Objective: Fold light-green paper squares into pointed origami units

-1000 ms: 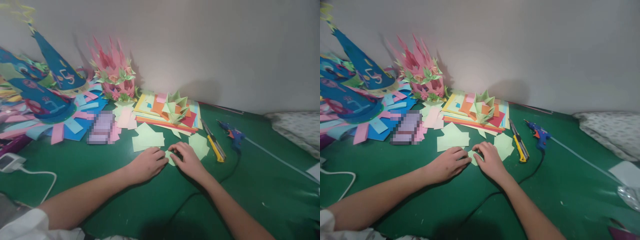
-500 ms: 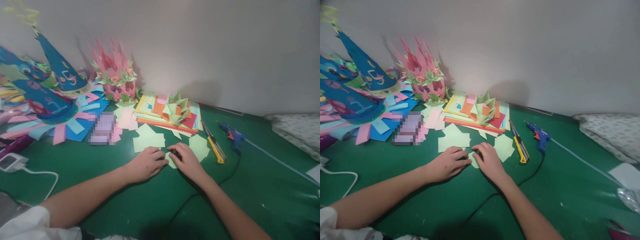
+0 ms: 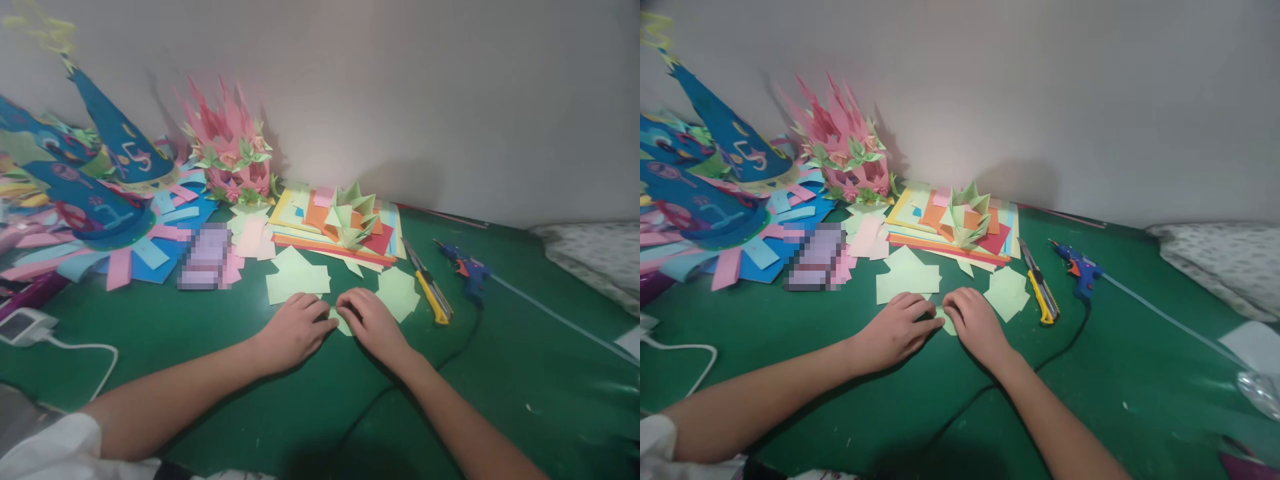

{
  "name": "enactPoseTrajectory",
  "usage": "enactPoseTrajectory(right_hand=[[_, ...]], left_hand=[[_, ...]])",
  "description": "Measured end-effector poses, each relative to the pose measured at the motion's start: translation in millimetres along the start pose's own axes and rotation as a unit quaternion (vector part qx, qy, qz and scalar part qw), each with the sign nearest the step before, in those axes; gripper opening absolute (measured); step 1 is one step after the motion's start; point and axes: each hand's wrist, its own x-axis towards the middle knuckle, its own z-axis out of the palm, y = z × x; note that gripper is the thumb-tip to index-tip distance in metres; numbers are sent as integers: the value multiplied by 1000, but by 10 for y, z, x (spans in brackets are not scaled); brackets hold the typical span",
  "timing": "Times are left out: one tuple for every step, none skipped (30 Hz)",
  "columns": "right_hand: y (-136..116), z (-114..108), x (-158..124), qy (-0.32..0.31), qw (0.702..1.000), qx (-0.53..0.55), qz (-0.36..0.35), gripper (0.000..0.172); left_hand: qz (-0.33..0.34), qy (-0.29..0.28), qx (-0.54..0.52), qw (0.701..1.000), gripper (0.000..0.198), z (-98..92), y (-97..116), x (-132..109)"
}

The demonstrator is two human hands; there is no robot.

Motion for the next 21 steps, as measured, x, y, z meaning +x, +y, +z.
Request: enactPoseTrajectory(right_hand=[[3,0,-10,2,1000,0,-5,9],[6,-2,-20,2,1000,0,-11,10],[10,-5,-30,1,1000,0,-16,11],[14,-10,-39,0,1000,2,-22,12],[19,-14,-48,1,1000,3,-28,14],[24,-18,-56,2,999,4,-36,15],[31,-21,-63,5,999,3,-44,16],[39,-24,-70,7,998,0,-55,17],[46,-25,-76,8,998,-6,-67,17],[53,-27,-81,9,997,-14,-78,18],[57,-29,-85,11,996,-23,-88,19],[60,-33,-87,10,995,-33,-97,20],[59,-39,-89,7,993,-42,-106,21],[57,-46,-89,1,992,-50,-113,22],[52,-55,-89,-7,991,-56,-120,23],[47,-64,-88,-15,990,-61,-127,24],[42,-72,-86,-21,989,-65,-133,25],[38,-80,-85,-26,988,-69,-137,26],[36,-86,-85,-27,987,-73,-140,26],[36,-91,-84,-27,987,-76,-142,27],[39,-95,-84,-26,986,-78,-144,27]], left_hand=[[-3,0,-2,1000,26,1,2,-2],[-6,0,-4,1000,26,2,2,-2],[-9,0,-7,1000,26,4,1,-2],[-11,1,-11,1000,26,6,0,-2],[-13,2,-14,1000,26,8,-2,-1],[-16,2,-18,1000,26,10,-4,-2],[-20,2,-20,1000,26,11,-6,-3],[-21,0,-21,1000,26,12,-9,-5],[-22,-1,-20,1000,27,12,-11,-8],[-21,-3,-19,1000,27,10,-14,-11],[-20,-5,-17,1000,27,7,-17,-14],[-18,-7,-16,1000,27,2,-20,-17],[-16,-9,-15,1000,27,-5,-23,-18],[-16,-12,-15,1000,27,-13,-25,-18],[-16,-16,-15,1000,27,-22,-28,-18],[-15,-19,-17,1000,28,-31,-31,-16],[-15,-21,-19,999,28,-39,-33,-14],[-15,-23,-21,999,28,-47,-35,-13],[-14,-25,-23,999,28,-52,-37,-12],[-14,-25,-25,999,28,-56,-39,-12],[-14,-25,-28,999,28,-57,-40,-13]])
